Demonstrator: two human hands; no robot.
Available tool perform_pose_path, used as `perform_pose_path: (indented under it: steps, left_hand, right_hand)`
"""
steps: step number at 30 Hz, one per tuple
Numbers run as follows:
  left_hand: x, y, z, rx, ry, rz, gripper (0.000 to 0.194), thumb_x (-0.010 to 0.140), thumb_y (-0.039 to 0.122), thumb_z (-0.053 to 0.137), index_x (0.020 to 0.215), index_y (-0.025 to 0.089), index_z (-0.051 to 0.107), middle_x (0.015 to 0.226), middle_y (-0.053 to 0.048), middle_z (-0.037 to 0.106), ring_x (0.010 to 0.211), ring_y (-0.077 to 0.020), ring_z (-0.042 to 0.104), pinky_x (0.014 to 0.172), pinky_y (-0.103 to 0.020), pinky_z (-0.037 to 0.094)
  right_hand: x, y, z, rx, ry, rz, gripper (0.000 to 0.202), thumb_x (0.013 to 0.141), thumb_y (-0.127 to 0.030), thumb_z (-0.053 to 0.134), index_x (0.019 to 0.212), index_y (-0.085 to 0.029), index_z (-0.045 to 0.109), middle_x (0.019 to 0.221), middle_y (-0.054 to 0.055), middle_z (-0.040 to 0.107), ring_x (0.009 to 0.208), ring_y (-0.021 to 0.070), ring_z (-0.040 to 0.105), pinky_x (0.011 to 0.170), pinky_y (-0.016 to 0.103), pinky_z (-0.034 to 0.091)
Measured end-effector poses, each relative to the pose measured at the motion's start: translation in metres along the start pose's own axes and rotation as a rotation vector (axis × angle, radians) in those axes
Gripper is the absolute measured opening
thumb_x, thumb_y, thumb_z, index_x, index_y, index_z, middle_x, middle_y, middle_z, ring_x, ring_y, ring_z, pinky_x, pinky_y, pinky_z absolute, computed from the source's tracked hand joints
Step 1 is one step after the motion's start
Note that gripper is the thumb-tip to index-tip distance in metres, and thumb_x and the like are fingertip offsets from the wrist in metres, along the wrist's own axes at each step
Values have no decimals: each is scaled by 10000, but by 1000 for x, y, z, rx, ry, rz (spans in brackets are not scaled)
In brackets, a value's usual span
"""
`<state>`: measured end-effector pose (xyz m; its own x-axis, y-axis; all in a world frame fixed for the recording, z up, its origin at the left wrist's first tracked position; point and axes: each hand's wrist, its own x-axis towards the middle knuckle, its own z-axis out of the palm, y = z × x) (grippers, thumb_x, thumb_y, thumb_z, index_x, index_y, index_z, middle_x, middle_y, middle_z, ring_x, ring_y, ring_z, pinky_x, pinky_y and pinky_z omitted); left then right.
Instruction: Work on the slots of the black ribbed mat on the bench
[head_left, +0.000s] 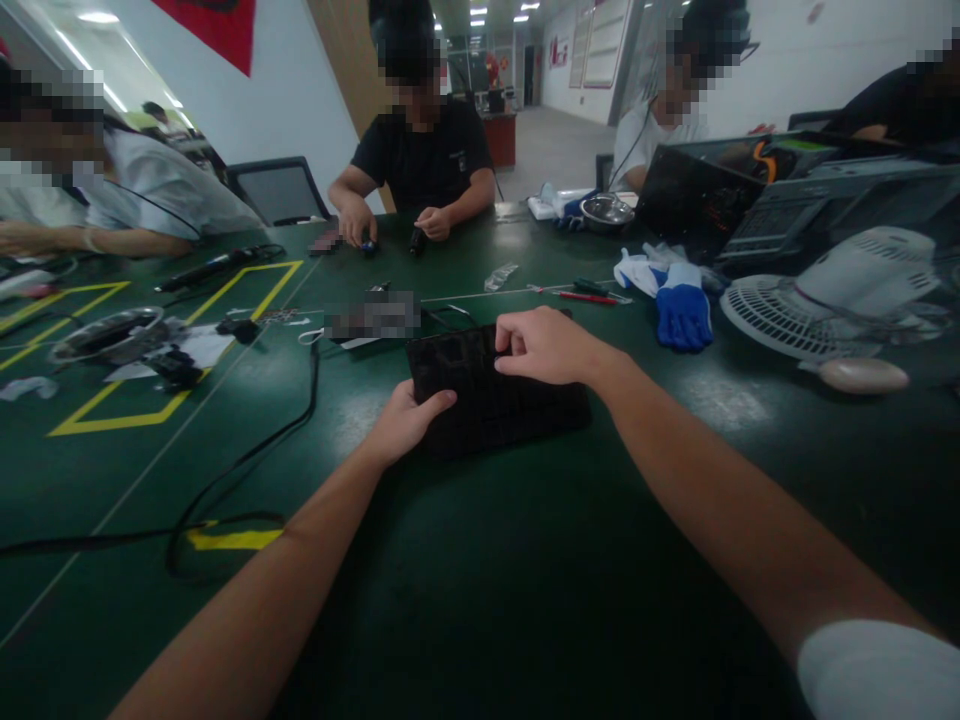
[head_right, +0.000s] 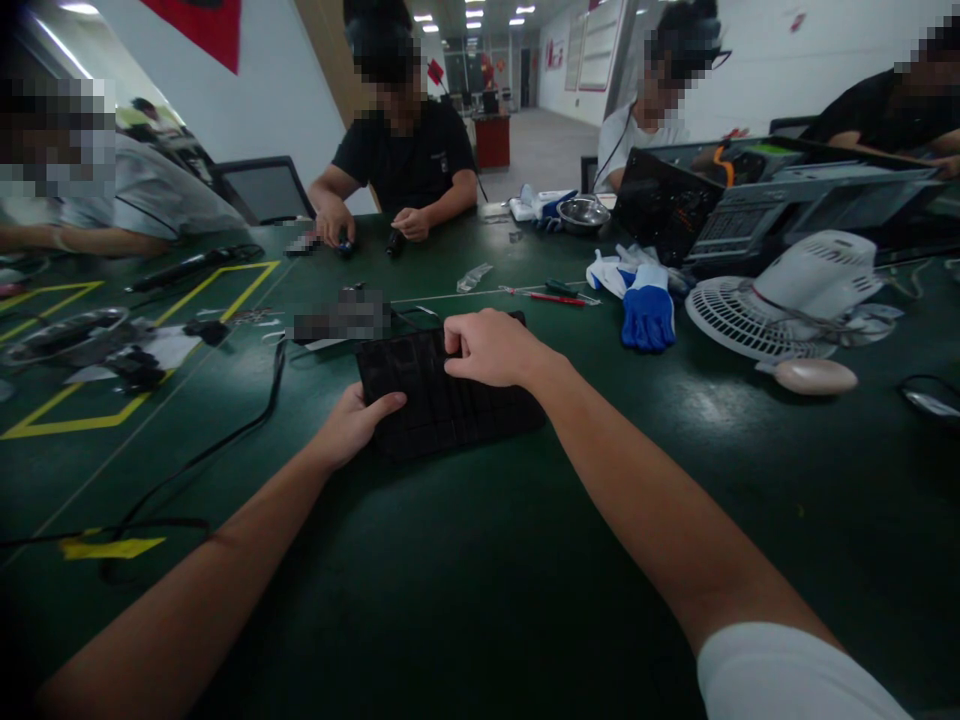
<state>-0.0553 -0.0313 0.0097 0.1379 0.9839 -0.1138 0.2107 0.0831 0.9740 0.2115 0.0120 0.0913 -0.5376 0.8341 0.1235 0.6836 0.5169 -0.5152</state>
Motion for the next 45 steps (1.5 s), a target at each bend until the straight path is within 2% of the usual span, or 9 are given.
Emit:
perform_pose_path:
  steps: [12, 27, 45]
  left_hand:
    - [3, -7, -2, 2, 2, 17, 466, 768, 539, 890, 1044, 177, 791, 1035, -91, 856, 909, -287, 793, 849, -422, 642]
    - [2, -3, -1, 19, 19, 30, 471, 752, 528, 890, 1051, 180, 782, 1034, -85, 842, 914, -288, 785, 867, -439, 649]
    - [0, 0, 2, 18, 27, 10, 471, 738, 534, 891, 1016, 172, 776, 991, -92, 839, 878, -292, 781, 829, -438, 641]
  right_hand:
    - [4, 2, 5, 1, 48, -21, 120, 945, -273, 777, 875, -208, 706, 789, 1, 733, 737, 160, 627, 741, 320, 385]
    - [2, 4, -2, 93, -22, 0, 73, 980, -206, 729, 910, -187, 718, 753, 2, 735, 721, 153, 653, 760, 309, 420]
    - [2, 6, -3, 79, -19, -11, 67, 895, -131, 741, 939, -182, 748, 770, 1, 759, 726, 155, 672, 745, 300, 441]
